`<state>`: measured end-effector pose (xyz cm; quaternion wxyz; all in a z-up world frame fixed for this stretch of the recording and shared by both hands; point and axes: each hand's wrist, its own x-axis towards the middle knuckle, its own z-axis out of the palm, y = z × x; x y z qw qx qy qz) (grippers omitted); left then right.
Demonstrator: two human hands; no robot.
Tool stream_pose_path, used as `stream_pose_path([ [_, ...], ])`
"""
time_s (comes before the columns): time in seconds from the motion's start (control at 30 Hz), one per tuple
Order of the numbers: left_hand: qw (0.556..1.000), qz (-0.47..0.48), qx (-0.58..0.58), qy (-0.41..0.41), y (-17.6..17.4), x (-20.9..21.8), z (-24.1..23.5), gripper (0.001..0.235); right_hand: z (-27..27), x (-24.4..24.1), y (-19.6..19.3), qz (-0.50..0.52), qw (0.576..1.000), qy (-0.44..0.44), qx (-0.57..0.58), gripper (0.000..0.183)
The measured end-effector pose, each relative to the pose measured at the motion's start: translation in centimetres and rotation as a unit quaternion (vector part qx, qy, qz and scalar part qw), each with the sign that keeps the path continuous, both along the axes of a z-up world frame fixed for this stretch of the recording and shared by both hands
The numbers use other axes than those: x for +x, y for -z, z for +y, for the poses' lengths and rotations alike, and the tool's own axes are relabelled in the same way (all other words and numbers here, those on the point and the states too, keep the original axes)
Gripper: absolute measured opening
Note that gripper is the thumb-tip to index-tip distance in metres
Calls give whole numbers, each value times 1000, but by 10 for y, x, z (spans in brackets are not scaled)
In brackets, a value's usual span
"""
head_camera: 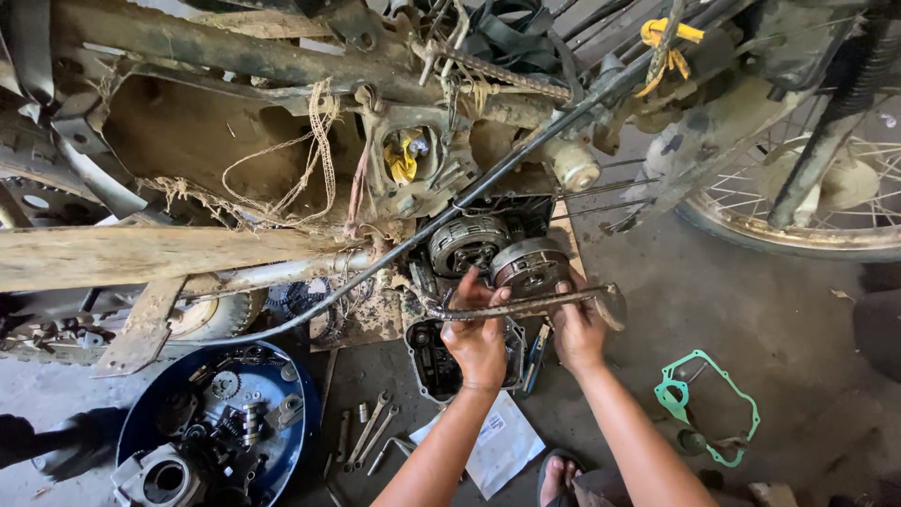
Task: The person works on a disassembled motorcycle engine, handling small metal parts and placing them into the engine casing. They use a cordless impact driver to tighten bolts on the engine assembly and later use pliers to adjust a component.
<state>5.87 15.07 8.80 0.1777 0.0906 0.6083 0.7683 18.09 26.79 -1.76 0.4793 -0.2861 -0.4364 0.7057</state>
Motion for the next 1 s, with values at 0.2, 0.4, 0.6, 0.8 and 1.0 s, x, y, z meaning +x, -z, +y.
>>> stream_pose_path([
  [0.2, 998, 53, -11, -9, 1, -2, 4, 20, 1, -2, -26, -20, 998, -57, -30, 48],
  [0.4, 996, 85, -23, -31, 1, -4, 11, 19, 0, -4, -34, -11, 996, -87, -28, 47],
  [0.6, 997, 66, -29, -40, 13, -2, 13, 21, 6, -9, -52, -34, 995, -91, 6, 45],
  [0.8, 995, 84, -44, -41, 0, -6, 12, 23, 8, -11, -64, -32, 995, -97, -23, 46],
  [1.0, 978, 201, -40, -41, -8, -10, 11, 18, 10, -9, -50, -7, 996, -83, -20, 47],
])
